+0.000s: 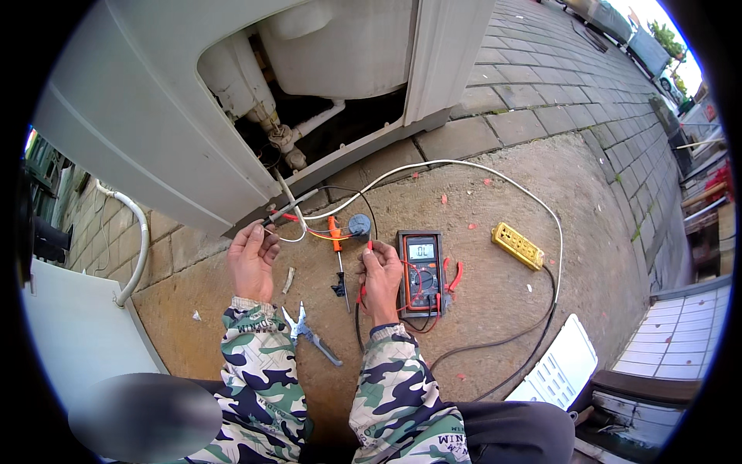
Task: The person sits on the ground and uses a multimeter to test electrical continuity on wires connected to a washing machine. They strip the insulation from the wires using pliers and twist the exposed ends together to check for a circuit connection.
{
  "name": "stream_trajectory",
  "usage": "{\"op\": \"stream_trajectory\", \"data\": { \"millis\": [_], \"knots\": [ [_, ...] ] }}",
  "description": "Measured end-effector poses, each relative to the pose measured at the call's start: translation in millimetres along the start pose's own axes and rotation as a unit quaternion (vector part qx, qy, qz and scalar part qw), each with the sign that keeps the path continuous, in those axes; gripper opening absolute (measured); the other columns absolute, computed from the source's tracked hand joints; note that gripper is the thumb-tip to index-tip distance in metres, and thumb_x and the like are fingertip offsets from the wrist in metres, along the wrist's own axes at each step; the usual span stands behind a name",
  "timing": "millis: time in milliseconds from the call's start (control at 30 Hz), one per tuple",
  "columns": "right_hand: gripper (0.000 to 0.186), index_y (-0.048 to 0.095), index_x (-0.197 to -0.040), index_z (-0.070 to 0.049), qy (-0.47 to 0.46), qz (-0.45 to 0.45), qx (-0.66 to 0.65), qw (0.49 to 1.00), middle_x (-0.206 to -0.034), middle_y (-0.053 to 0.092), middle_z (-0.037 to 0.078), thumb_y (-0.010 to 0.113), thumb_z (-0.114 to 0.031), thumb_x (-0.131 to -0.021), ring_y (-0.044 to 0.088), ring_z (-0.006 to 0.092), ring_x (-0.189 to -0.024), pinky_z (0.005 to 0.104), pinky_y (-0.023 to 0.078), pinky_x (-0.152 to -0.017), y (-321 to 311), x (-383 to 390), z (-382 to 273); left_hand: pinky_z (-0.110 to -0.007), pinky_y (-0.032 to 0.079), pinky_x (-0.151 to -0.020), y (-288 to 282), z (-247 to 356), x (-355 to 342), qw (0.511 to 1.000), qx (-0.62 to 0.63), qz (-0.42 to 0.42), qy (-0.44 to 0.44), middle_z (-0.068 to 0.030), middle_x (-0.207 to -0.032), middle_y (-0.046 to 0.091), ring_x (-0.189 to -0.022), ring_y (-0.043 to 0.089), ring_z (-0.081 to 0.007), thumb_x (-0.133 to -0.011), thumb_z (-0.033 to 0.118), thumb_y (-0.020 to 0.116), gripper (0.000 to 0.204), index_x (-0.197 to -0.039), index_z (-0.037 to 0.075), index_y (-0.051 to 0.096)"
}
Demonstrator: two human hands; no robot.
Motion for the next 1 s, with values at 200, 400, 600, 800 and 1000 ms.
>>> {"op": "stream_trajectory", "data": {
  "millis": [200, 400, 600, 800, 1000],
  "knots": [
    [0.047, 0.049, -0.138, 0.008, 0.051, -0.053, -0.066, 0.995, -0.087, 0.067, 0.007, 0.063, -0.009, -0.097, 0.058, 0.0074, -0.059, 0.0198, 0.039, -0.044, 13.8, -3.1, 6.3, -0.025, 0.058, -0.069, -10.3, -3.3, 0.8, 1.000, -0.005, 0.008, 0.002, -0.0074, -0.101, 0.073, -0.081, 0.070, -0.0132, -0.100, 0.015, 0.064, 0.017, -0.114, 0.004, 0.065],
    [0.053, 0.044, -0.143, 0.008, 0.092, -0.068, -0.105, 0.988, -0.089, 0.068, 0.009, 0.063, -0.010, -0.097, 0.057, 0.0086, -0.056, 0.0203, 0.036, -0.040, 21.7, -8.8, -2.1, -0.024, 0.058, -0.067, -14.0, -5.2, 1.2, 1.000, -0.013, 0.022, -0.013, -0.0071, -0.100, 0.073, -0.080, 0.070, -0.0125, -0.100, 0.015, 0.065, 0.017, -0.114, 0.006, 0.066],
    [0.055, 0.043, -0.145, 0.007, 0.104, -0.078, -0.116, 0.985, -0.088, 0.068, 0.010, 0.062, -0.009, -0.097, 0.054, 0.0087, -0.052, 0.0208, 0.034, -0.039, 29.7, -11.7, -9.4, -0.024, 0.058, -0.067, -17.0, -5.1, 2.9, 0.999, -0.023, 0.034, -0.009, -0.0075, -0.100, 0.074, -0.080, 0.070, -0.0125, -0.100, 0.014, 0.064, 0.018, -0.115, 0.005, 0.066],
    [0.050, 0.047, -0.142, 0.006, 0.125, -0.079, -0.082, 0.986, -0.083, 0.067, 0.009, 0.062, -0.008, -0.096, 0.051, 0.0079, -0.051, 0.0219, 0.033, -0.038, 32.6, -15.8, -12.0, -0.024, 0.059, -0.067, -21.5, -7.4, 1.5, 0.999, -0.024, 0.035, -0.009, -0.0080, -0.100, 0.074, -0.080, 0.071, -0.0125, -0.099, 0.014, 0.064, 0.018, -0.115, 0.005, 0.066],
    [0.045, 0.052, -0.138, 0.005, 0.130, -0.081, -0.091, 0.984, -0.082, 0.067, 0.008, 0.061, -0.008, -0.096, 0.051, 0.0073, -0.051, 0.0219, 0.031, -0.038, 37.3, -18.5, -8.3, -0.024, 0.060, -0.067, -22.8, -4.3, 3.7, 0.999, -0.034, 0.036, -0.004, -0.0079, -0.100, 0.074, -0.081, 0.071, -0.0126, -0.099, 0.014, 0.065, 0.017, -0.114, 0.004, 0.066]
  ]
}}
Point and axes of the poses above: each hand's wrist, its own x-axis away from the middle knuckle, its own y-axis out of the palm, z = x × y, the point moved 10 cm from there along -x, towards the middle knuckle
